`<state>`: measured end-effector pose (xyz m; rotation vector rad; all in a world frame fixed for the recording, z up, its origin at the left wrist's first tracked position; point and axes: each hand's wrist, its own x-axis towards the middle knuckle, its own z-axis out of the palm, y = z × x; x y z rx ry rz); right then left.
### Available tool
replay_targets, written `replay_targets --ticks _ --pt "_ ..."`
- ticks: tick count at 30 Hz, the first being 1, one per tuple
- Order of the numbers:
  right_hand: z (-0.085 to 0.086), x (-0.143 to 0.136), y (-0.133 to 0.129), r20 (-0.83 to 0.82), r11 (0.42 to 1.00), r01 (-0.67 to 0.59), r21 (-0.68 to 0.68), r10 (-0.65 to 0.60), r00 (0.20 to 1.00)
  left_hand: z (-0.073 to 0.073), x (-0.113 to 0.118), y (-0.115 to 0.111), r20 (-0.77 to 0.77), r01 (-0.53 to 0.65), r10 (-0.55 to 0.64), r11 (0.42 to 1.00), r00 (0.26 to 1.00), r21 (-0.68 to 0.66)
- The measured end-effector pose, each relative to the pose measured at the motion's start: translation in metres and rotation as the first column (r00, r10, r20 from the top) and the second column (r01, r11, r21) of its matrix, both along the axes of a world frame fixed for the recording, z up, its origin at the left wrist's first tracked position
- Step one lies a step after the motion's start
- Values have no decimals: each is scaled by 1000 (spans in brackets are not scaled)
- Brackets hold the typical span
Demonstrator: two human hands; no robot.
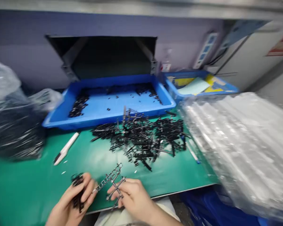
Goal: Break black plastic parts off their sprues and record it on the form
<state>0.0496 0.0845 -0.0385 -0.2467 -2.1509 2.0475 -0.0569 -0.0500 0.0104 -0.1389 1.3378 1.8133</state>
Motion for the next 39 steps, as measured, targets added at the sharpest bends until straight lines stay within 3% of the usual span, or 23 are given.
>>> replay_targets --ticks 3,8,11,17,19,21,23,24,26,28,29,31,33,35,36,38,39 --pt "7 1 4 -7 979 -121 167 124 992 -8 -5 -1 62 122 -125 991 990 52" --pt "13 -4 2 -44 885 -228 406 268 962 -13 -6 -11 84 296 -301 953 950 67" --pt "13 -5 1 -42 868 -239 435 285 958 -10 -4 -13 73 355 -358 934 931 44" --pt "11 -3 0 -49 863 -217 456 268 962 -7 2 -4 67 364 -363 932 929 4" --pt "9 0 -1 -73 897 -151 416 198 977 -1 -4 3 -30 353 -357 931 934 -99" --pt "6 3 -1 -108 944 -79 319 119 987 5 -15 13 -227 297 -360 916 905 -269" --pt "3 5 -1 -139 982 -15 189 42 989 7 -29 24 -474 170 -383 886 793 -431" --pt "2 5 0 -149 991 9 136 12 989 6 -35 31 -592 102 -418 865 689 -492" --pt "1 5 0 -169 995 62 80 -48 984 1 -46 44 -750 -14 -556 800 357 -600" --pt "3 3 2 -193 992 116 52 -104 976 -7 -53 56 -695 -159 -719 689 -24 -707" --pt "4 3 2 -202 989 146 32 -136 970 -10 -55 62 -613 -249 -771 636 -173 -730" --pt "5 1 4 -200 980 200 -16 -199 959 -11 -61 69 -467 -395 -813 578 -347 -714" --pt "5 1 5 -174 971 231 -59 -237 956 -5 -69 70 -441 -435 -788 609 -430 -663" --pt "4 2 4 -125 966 235 -105 -247 961 8 -79 66 -533 -411 -725 687 -436 -599" --pt "4 2 4 -101 962 241 -131 -255 962 15 -83 62 -613 -384 -681 732 -401 -563" --pt "4 1 2 -47 948 265 -177 -277 960 30 -87 51 -791 -313 -565 814 -233 -489" --pt "4 1 1 -25 941 276 -197 -287 958 35 -86 46 -861 -281 -501 843 -94 -459"
